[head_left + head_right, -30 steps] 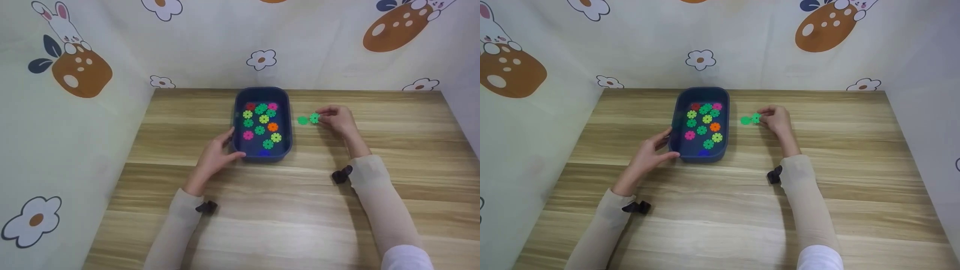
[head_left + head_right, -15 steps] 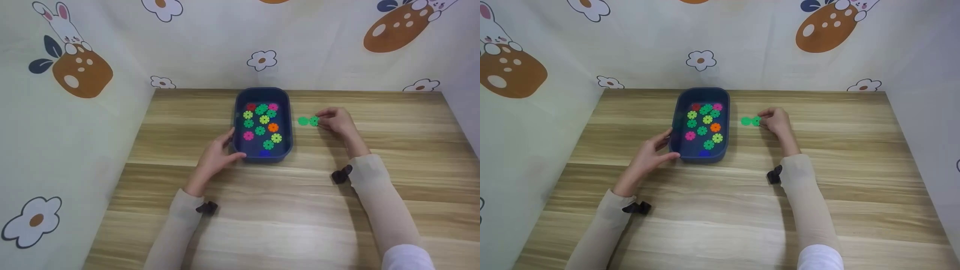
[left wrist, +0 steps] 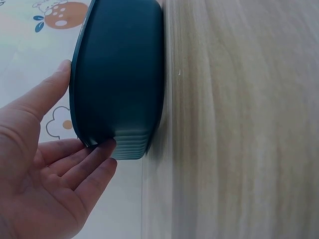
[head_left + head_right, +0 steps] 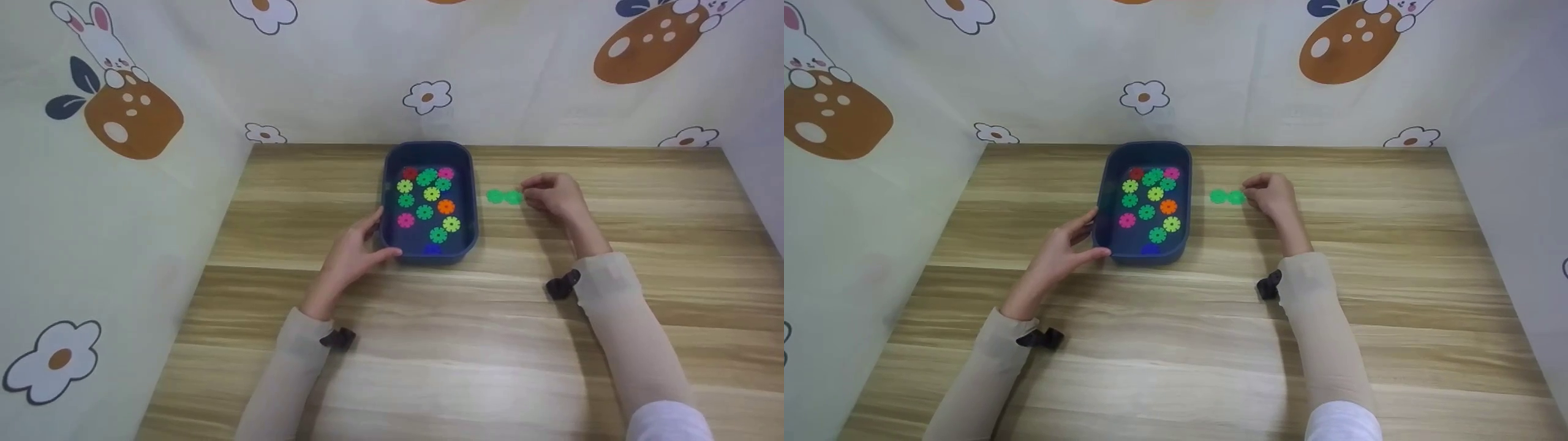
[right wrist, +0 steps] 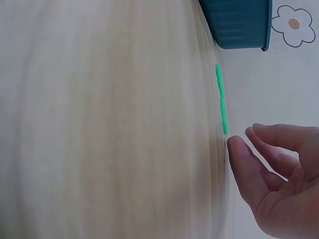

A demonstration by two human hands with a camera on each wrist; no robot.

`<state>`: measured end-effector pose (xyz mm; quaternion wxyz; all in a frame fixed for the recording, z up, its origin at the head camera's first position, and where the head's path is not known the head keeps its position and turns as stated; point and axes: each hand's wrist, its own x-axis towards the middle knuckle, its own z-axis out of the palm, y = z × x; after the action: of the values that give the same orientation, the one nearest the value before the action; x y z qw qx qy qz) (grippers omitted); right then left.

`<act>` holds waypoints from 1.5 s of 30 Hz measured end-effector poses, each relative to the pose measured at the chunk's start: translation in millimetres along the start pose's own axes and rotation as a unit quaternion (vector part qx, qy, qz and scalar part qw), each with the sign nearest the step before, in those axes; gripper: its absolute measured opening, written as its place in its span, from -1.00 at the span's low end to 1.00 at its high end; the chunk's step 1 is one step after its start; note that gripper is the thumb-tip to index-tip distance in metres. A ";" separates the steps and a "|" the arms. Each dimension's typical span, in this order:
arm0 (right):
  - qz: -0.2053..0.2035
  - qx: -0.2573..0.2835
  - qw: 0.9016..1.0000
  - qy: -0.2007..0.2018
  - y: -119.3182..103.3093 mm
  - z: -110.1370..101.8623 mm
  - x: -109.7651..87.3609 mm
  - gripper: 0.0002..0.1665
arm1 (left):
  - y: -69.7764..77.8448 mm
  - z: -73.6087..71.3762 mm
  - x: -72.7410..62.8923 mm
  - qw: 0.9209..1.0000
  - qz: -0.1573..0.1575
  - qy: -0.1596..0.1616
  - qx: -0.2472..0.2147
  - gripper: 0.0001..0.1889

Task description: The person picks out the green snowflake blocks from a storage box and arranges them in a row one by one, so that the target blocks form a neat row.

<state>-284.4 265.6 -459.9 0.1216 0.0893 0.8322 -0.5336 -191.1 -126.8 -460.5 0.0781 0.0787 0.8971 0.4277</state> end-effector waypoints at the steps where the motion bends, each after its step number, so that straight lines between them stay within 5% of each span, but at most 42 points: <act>1: 0.001 0.002 1.000 0.001 -0.6 -0.5 -0.6 -0.61 | 0.3 -0.3 -0.2 1.000 -0.001 0.001 0.000 -0.05; 45: -0.093 0.073 0.993 -0.013 -30.1 23.2 -27.5 -0.55 | 0.3 -1.2 -0.3 1.000 0.012 0.002 -0.002 -0.05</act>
<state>-264.1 231.5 -434.9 0.0754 0.0135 0.7941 -0.6029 -191.1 -127.6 -459.5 0.0719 0.0883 0.8954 0.4305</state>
